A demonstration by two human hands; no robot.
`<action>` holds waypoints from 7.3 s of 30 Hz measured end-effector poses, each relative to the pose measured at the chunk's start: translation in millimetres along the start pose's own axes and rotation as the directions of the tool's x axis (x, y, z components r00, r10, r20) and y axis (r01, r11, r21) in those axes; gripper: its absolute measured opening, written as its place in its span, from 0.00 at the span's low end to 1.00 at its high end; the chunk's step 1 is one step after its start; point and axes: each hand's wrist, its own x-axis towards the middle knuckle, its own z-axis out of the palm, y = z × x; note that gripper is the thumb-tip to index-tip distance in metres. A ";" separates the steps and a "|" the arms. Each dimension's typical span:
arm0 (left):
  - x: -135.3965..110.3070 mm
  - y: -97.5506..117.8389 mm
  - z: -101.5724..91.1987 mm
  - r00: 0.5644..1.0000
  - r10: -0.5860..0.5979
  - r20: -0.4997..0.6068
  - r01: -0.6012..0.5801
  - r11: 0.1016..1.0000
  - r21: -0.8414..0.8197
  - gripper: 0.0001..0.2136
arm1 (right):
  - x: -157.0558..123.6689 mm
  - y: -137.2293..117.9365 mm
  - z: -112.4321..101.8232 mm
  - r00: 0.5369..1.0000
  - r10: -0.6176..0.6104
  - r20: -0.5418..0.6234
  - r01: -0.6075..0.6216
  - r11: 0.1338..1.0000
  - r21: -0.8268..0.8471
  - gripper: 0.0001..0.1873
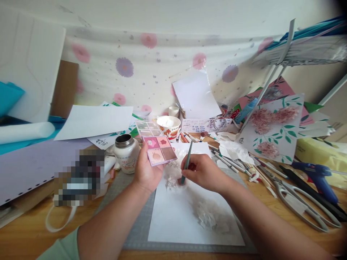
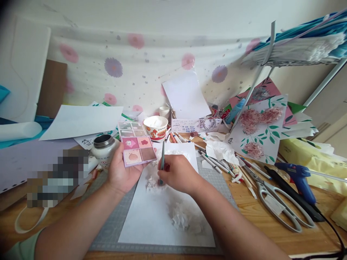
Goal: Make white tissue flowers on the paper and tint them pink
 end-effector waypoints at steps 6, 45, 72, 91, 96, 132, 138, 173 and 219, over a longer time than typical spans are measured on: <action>-0.3 -0.3 0.5 1.000 -0.014 -0.010 0.014 1.000 0.011 0.20 | -1.4 2.3 -0.8 0.996 0.049 -0.079 -0.048 0.999 0.016 0.09; 1.4 -1.6 0.1 0.999 -0.030 -0.024 0.030 0.999 0.029 0.20 | -4.2 10.7 5.1 0.995 0.019 -0.102 -0.025 0.998 -0.063 0.09; -21.4 -19.7 -3.4 0.915 -0.387 0.118 0.393 0.919 -0.028 0.19 | 15.0 -19.2 -17.4 0.925 -0.015 -0.379 0.113 0.965 0.238 0.03; -22.7 -15.3 0.1 0.880 -0.455 0.138 0.465 0.884 -0.046 0.22 | 11.6 -21.9 -17.4 0.919 -0.228 -0.321 0.313 0.918 0.243 0.15; -17.4 -7.7 0.6 0.905 -0.414 0.093 0.418 0.908 -0.018 0.21 | 10.6 -21.7 -26.7 0.909 -0.214 -0.357 0.334 0.886 0.321 0.09; 1.2 4.2 0.6 0.999 0.032 -0.040 -0.031 0.999 0.037 0.18 | 12.6 3.8 5.7 0.989 0.001 -0.149 -0.012 0.998 -0.067 0.09; -0.3 6.0 1.0 0.999 0.013 -0.045 -0.012 0.999 0.037 0.18 | 14.3 5.5 9.2 0.991 0.032 -0.133 -0.041 0.997 -0.066 0.09; -25.8 -10.1 3.7 0.927 -0.363 0.090 0.363 0.932 0.023 0.22 | 10.3 -22.3 -15.7 0.829 -0.081 -0.553 0.285 0.913 0.292 0.08; 0.6 -1.5 -3.2 1.000 0.023 0.018 -0.024 0.999 0.041 0.18 | 14.4 1.4 6.6 0.982 0.124 -0.143 -0.133 0.990 -0.055 0.09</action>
